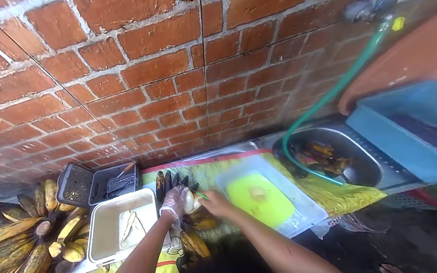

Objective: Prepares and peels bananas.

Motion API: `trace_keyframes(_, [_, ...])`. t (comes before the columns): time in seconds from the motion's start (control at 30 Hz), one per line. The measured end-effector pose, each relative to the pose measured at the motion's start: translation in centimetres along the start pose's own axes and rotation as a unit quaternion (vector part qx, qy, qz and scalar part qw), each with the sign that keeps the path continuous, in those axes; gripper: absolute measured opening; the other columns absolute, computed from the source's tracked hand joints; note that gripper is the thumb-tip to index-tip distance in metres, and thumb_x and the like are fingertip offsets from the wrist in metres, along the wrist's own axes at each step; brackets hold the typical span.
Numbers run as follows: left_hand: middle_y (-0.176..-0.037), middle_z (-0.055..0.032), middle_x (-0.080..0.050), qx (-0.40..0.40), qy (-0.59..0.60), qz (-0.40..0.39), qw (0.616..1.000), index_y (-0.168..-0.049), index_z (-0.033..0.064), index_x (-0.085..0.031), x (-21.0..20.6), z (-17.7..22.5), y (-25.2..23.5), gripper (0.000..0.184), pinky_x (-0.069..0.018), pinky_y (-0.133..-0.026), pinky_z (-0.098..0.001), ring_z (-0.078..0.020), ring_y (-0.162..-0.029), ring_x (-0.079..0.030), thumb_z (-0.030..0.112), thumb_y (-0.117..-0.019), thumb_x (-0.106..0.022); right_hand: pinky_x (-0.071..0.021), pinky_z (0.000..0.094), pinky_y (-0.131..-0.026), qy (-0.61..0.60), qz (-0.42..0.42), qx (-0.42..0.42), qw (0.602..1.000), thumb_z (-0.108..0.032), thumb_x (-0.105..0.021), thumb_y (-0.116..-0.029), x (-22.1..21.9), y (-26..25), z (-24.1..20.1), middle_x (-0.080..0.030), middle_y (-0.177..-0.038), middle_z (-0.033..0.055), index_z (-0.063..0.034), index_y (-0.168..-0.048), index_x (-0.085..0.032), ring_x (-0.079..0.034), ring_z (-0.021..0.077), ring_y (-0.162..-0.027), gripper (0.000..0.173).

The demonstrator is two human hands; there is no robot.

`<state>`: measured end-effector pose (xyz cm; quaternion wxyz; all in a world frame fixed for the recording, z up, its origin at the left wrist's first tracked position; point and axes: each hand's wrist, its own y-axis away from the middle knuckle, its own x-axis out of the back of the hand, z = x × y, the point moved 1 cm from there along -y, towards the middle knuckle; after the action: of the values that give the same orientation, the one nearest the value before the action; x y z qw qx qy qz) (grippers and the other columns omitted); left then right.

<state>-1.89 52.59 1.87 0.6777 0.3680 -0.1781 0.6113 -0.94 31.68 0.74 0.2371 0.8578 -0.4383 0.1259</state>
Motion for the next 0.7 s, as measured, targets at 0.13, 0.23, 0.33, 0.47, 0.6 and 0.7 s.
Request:
trace_keyframes(0.13, [-0.127, -0.0135, -0.067, 0.07, 0.095, -0.052, 0.992, -0.134, 0.0088, -0.062, 0.6, -1.5, -1.3, 0.052, -0.0503, -0.104, -0.0479, -0.0235, -0.118, -0.063, 0.05, -0.1072, -0.046, -0.0544, 0.0467, -0.099, -0.067, 0.013, -0.004, 0.998, -0.035, -0.053, -0.1057, -0.7, 0.7, 0.8, -0.074, -0.115, 0.0058, -0.0228, -0.128, -0.072, -0.069, 0.0171, -0.108, 0.032])
trace_keyframes(0.23, [-0.119, -0.0149, -0.068, 0.09, 0.1, -0.048, 0.99, -0.127, 0.0075, -0.065, 0.5, -2.1, -2.4, 0.048, -0.0523, -0.098, -0.0492, -0.0253, -0.111, -0.065, 0.048, -0.1066, -0.049, -0.0539, 0.0425, -0.1, -0.104, 0.015, -0.012, 0.994, -0.033, -0.054, -0.106, -1.2, 1.3, 0.8, -0.074, -0.118, 0.0041, -0.0224, -0.129, -0.072, -0.068, 0.014, -0.11, 0.031])
trace_keyframes(0.33, [-0.117, -0.0056, -0.072, 0.069, -0.032, 0.031, 0.997, -0.125, 0.0187, -0.068, 0.9, 0.4, -2.2, 0.032, -0.0549, -0.097, -0.0515, -0.0226, -0.109, -0.069, 0.038, -0.1009, -0.064, -0.0537, 0.0424, -0.101, -0.113, 0.027, -0.03, 0.993, -0.035, -0.054, -0.106, -1.7, 1.5, 0.9, -0.073, -0.118, 0.0034, -0.024, -0.13, -0.071, -0.068, 0.0135, -0.111, 0.031])
trace_keyframes(0.47, [-0.119, 0.0004, -0.07, -0.092, -0.222, 0.076, 0.968, -0.111, 0.0254, -0.075, 1.8, 1.1, -0.9, 0.023, -0.0521, -0.104, -0.0438, -0.0176, -0.117, -0.064, 0.038, -0.1014, -0.058, -0.0542, 0.0417, -0.099, -0.115, 0.035, -0.028, 0.992, -0.034, -0.054, -0.1057, -2.1, 1.4, 1.2, -0.073, -0.117, 0.0039, -0.0243, -0.129, -0.071, -0.068, 0.0139, -0.108, 0.031])
trace_keyframes(0.6, [-0.124, -0.0051, -0.069, -0.048, -0.323, -0.079, 0.942, -0.12, 0.0216, -0.073, 2.9, 2.5, -0.2, 0.032, -0.0519, -0.103, -0.051, -0.0246, -0.12, -0.063, 0.037, -0.0981, -0.055, -0.0555, 0.041, -0.095, -0.125, 0.045, -0.035, 0.99, -0.034, -0.054, -0.1056, -2.2, 1.5, 1.7, -0.073, -0.117, 0.0053, -0.0239, -0.13, -0.071, -0.069, 0.0148, -0.105, 0.032])
trace_keyframes(0.7, [-0.118, -0.012, -0.069, 0.023, -0.343, -0.178, 0.922, -0.119, 0.0132, -0.068, 3.7, 5.7, 0.5, 0.048, -0.0536, -0.094, -0.0595, -0.0314, -0.113, -0.066, 0.051, -0.0898, -0.062, -0.0576, 0.0403, -0.085, -0.129, 0.041, -0.045, 0.99, -0.034, -0.055, -0.1053, -2.2, 1.4, 1.8, -0.073, -0.113, 0.0058, -0.0244, -0.13, -0.07, -0.07, 0.0154, -0.095, 0.031])
